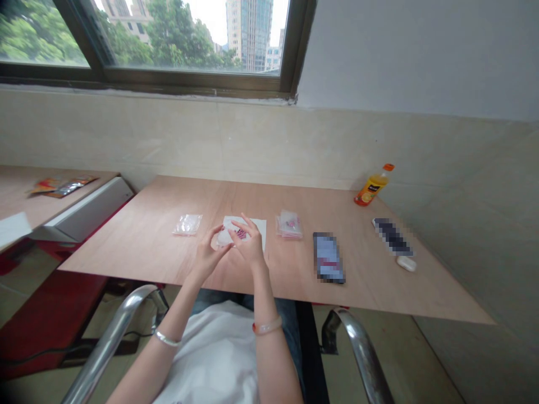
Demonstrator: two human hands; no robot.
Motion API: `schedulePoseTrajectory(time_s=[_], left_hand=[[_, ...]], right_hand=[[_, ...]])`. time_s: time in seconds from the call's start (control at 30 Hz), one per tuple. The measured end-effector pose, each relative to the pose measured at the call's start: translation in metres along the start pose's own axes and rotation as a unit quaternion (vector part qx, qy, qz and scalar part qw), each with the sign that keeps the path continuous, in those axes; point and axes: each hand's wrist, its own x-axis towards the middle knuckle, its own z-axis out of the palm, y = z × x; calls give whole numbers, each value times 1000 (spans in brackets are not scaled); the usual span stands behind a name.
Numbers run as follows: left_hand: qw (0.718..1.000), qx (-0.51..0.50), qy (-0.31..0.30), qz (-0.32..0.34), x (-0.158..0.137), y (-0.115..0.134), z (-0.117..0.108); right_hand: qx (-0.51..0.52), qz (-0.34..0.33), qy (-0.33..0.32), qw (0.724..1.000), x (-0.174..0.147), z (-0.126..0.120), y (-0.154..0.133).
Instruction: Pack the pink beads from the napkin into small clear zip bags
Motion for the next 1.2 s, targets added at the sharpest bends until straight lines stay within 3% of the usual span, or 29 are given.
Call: schedulePoseTrajectory(time_s=[0.17, 0.3, 0.43, 0.6, 0.8, 1.2], left_hand=[[1000, 7, 16, 1, 1, -4, 0], [1000, 20, 18, 7, 0, -2, 0], [999, 45, 1, 25, -2, 1, 1], [992, 109, -18, 55, -4, -3, 8], [986, 149, -23, 71, -5, -8, 11], [993, 103, -24, 54, -4, -3, 5]], right_hand=[[-113, 62, 61, 990, 2, -2, 38], [-255, 101, 46, 961, -6, 0, 62], [-321, 111, 8, 941, -15, 9, 74], [-345, 125, -12, 930, -21, 23, 76], [-327, 122, 5, 937, -23, 28, 72], [-315, 136, 84, 935, -26, 21, 76]])
